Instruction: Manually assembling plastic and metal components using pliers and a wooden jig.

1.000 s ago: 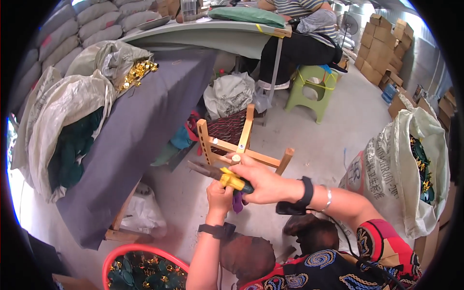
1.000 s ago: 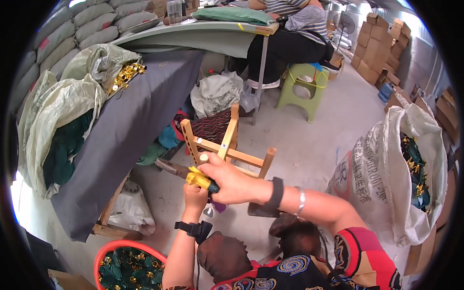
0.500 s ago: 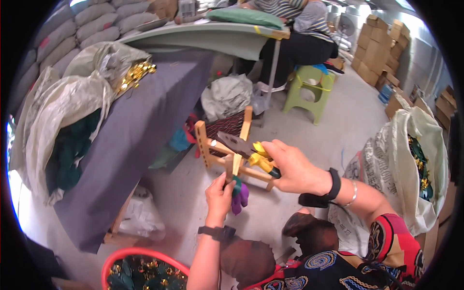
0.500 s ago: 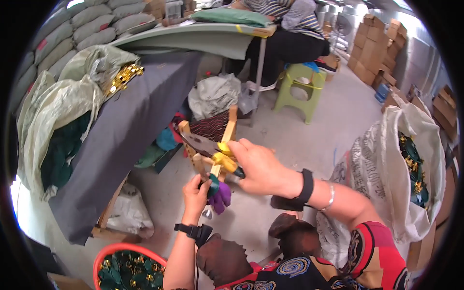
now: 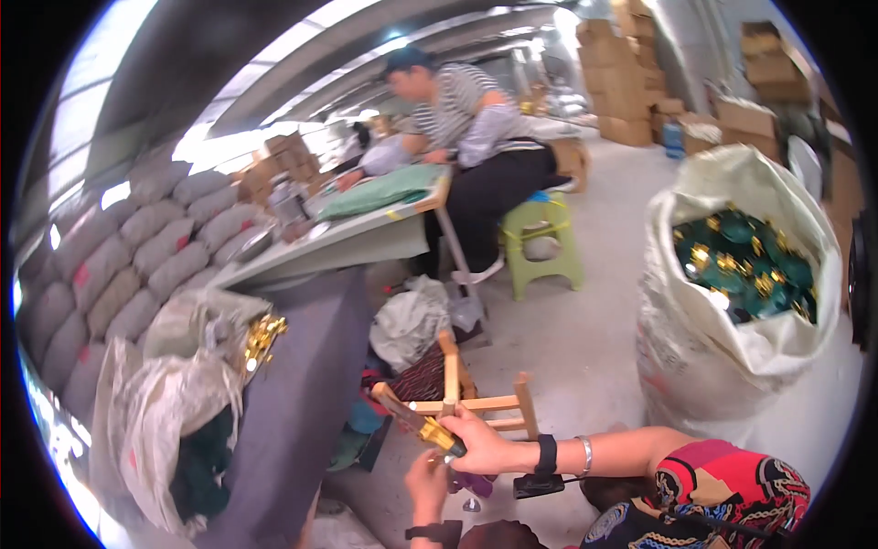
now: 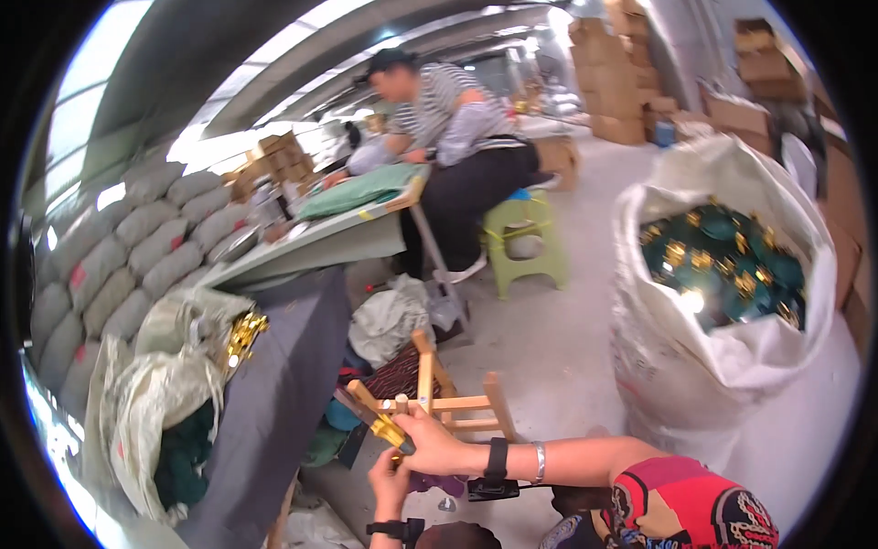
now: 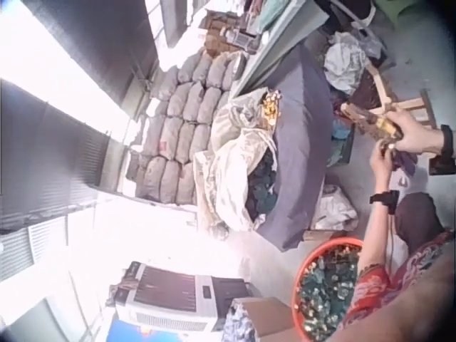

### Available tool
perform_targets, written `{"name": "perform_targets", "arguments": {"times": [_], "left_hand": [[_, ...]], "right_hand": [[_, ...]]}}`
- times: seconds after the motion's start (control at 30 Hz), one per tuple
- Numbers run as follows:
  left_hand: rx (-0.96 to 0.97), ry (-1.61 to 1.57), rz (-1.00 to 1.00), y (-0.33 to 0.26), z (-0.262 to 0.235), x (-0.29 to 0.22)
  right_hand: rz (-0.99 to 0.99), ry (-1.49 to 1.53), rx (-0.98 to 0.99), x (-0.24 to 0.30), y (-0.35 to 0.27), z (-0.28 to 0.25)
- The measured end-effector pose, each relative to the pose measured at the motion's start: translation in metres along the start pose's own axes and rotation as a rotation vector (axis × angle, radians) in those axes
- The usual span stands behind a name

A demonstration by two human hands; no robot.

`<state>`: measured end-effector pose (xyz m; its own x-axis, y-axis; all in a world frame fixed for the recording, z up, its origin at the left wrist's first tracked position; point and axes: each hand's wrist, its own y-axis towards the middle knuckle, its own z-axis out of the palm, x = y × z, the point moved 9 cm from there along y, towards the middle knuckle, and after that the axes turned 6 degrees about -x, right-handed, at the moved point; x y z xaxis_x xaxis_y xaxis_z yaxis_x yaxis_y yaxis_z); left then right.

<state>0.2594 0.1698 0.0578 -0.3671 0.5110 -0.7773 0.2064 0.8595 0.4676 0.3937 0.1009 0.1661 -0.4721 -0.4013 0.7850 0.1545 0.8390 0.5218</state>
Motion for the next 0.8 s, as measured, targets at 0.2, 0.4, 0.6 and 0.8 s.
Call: {"name": "perform_targets", "arguments": {"times": [0.2, 0.4, 0.6, 0.8], "left_hand": [[-0.180, -0.550, -0.062, 0.035, -0.075, -0.159], [0.297, -0.936, 0.540, 0.016, 0.012, -0.455], [0.479, -0.532, 0.752, 0.008, 0.110, -0.477], [0.305, -0.635, 0.507, 0.059, -0.020, -0.404]], "right_hand": [[0.078, 0.113, -0.268, -0.008, -0.022, -0.059], [1.134, 0.245, -0.639, -0.041, -0.070, -0.076], [0.555, 0.295, -0.319, -0.074, -0.059, -0.052], [0.234, 0.237, 0.000, -0.041, -0.067, -0.060]]}}
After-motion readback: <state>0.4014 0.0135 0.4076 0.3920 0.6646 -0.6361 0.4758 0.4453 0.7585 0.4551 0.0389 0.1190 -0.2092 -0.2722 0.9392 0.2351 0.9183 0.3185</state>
